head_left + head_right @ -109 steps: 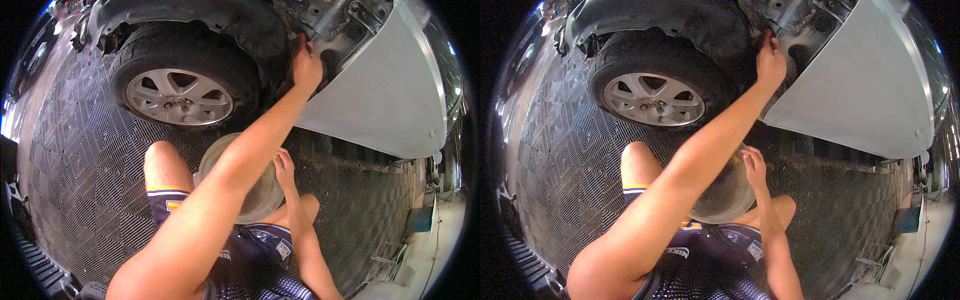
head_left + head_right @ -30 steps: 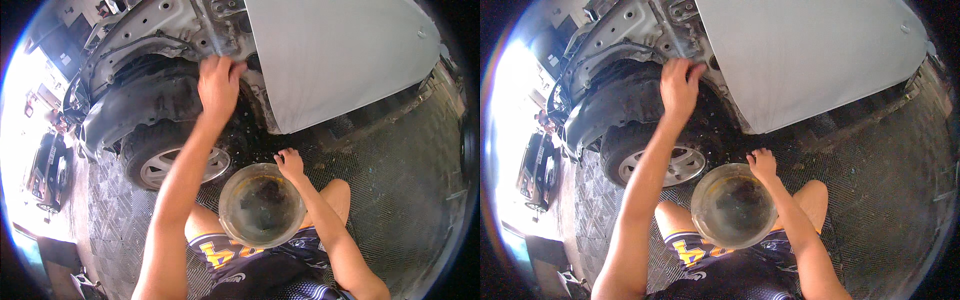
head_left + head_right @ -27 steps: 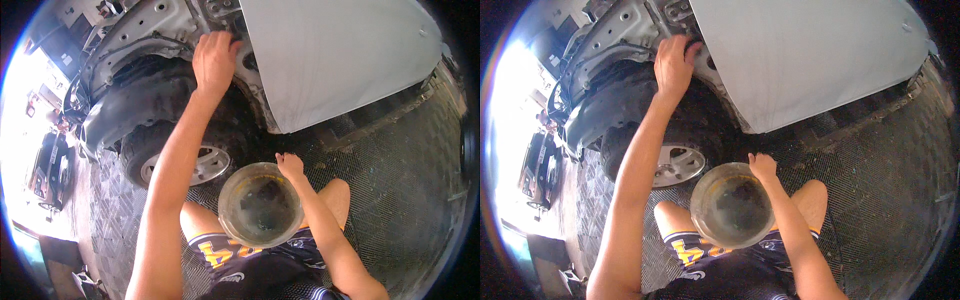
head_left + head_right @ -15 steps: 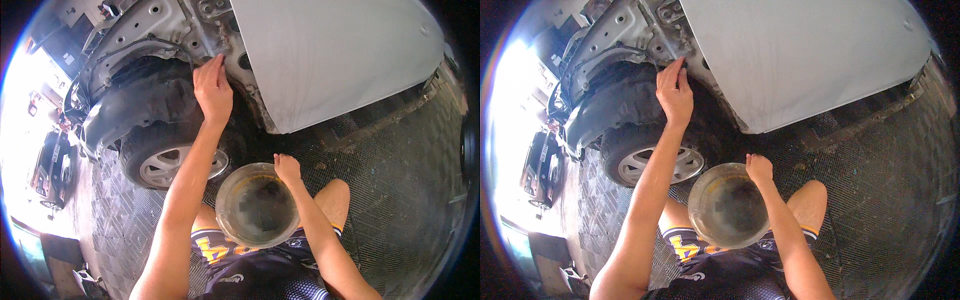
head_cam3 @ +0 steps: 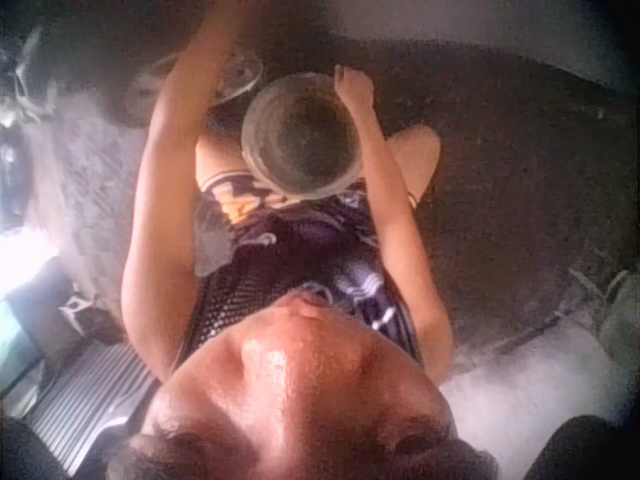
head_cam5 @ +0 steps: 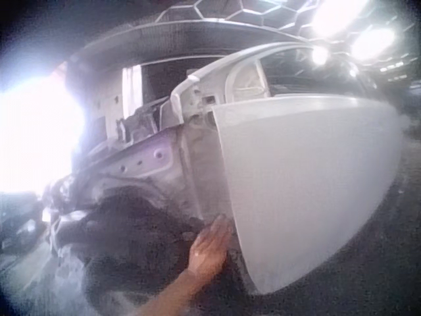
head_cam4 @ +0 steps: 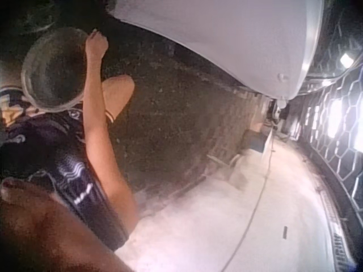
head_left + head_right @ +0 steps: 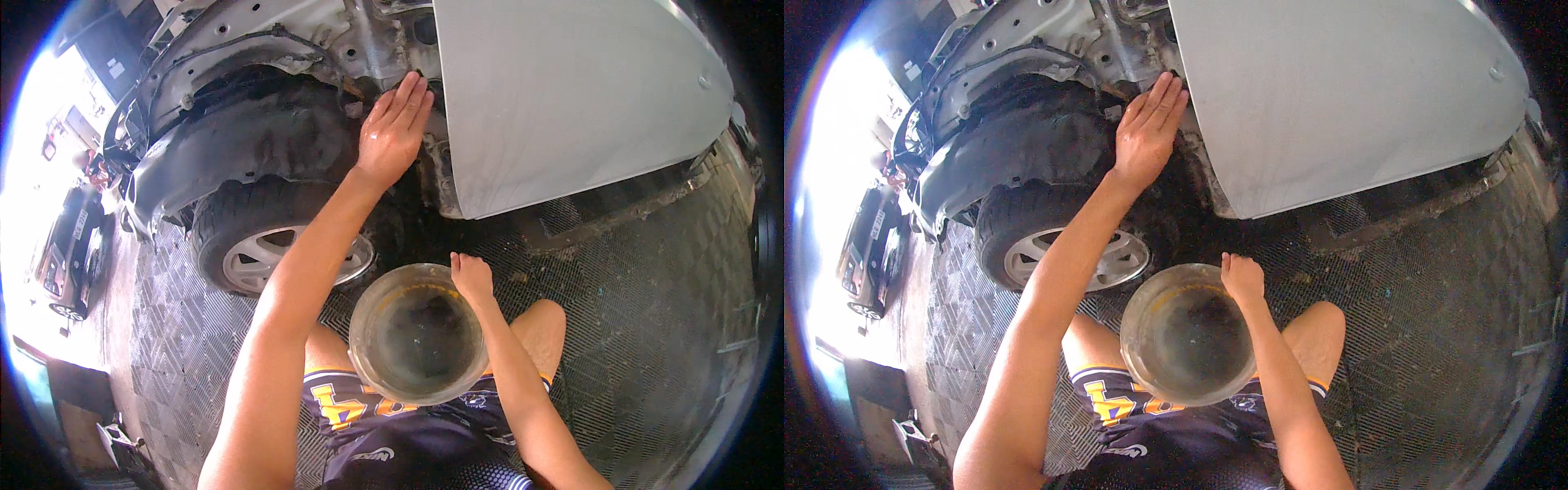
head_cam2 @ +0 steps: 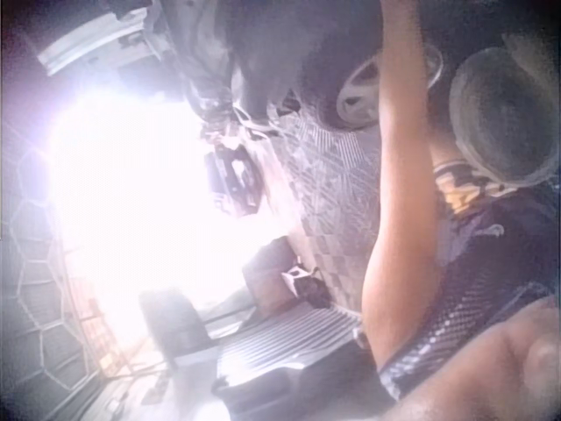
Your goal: The person sits on the floor and scrubs the front wheel and wheel well of a white car using a sponge and a bucket of water. They repeatedly dip the sponge into the bucket and wipe the tire and inner fender area.
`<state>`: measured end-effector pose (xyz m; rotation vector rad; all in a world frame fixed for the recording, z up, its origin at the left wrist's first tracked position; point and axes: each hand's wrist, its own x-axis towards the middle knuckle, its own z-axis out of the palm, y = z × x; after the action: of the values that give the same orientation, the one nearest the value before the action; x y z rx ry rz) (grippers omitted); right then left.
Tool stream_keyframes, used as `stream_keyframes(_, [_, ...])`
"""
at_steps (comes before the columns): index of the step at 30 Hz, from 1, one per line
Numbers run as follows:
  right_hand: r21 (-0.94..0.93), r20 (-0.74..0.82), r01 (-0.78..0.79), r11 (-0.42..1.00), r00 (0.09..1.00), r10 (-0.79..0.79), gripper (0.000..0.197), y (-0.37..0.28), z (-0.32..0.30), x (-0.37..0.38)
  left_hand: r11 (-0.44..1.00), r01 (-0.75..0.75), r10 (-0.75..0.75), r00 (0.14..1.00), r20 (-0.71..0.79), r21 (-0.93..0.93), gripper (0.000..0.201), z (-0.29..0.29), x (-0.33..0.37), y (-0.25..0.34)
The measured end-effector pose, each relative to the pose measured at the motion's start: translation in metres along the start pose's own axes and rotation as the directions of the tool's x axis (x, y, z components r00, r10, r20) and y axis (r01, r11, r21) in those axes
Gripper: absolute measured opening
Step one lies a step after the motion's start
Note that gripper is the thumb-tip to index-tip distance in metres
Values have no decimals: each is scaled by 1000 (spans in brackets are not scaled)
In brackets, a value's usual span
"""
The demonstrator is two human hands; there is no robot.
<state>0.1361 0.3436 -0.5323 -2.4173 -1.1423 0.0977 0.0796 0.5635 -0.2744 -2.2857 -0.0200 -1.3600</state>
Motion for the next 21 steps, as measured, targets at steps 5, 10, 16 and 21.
stream_keyframes(5, [4,-3,34,999,999,-34,49,-1,-1,4,1000,20,-20,999,-50,-2,44,13,-1,0])
stream_keyframes(10, [-42,1,53,998,999,-53,45,0,1,2,999,-11,16,996,-89,53,41,15,16,-3])
stream_keyframes(16, [225,-333,256,940,927,-172,21,-11,-18,-2,834,510,-498,860,110,-209,57,-21,-43,76])
stream_keyframes(21, [935,-193,155,319,977,88,30,-35,-5,-52,371,802,-440,595,672,-467,34,-69,-167,135])
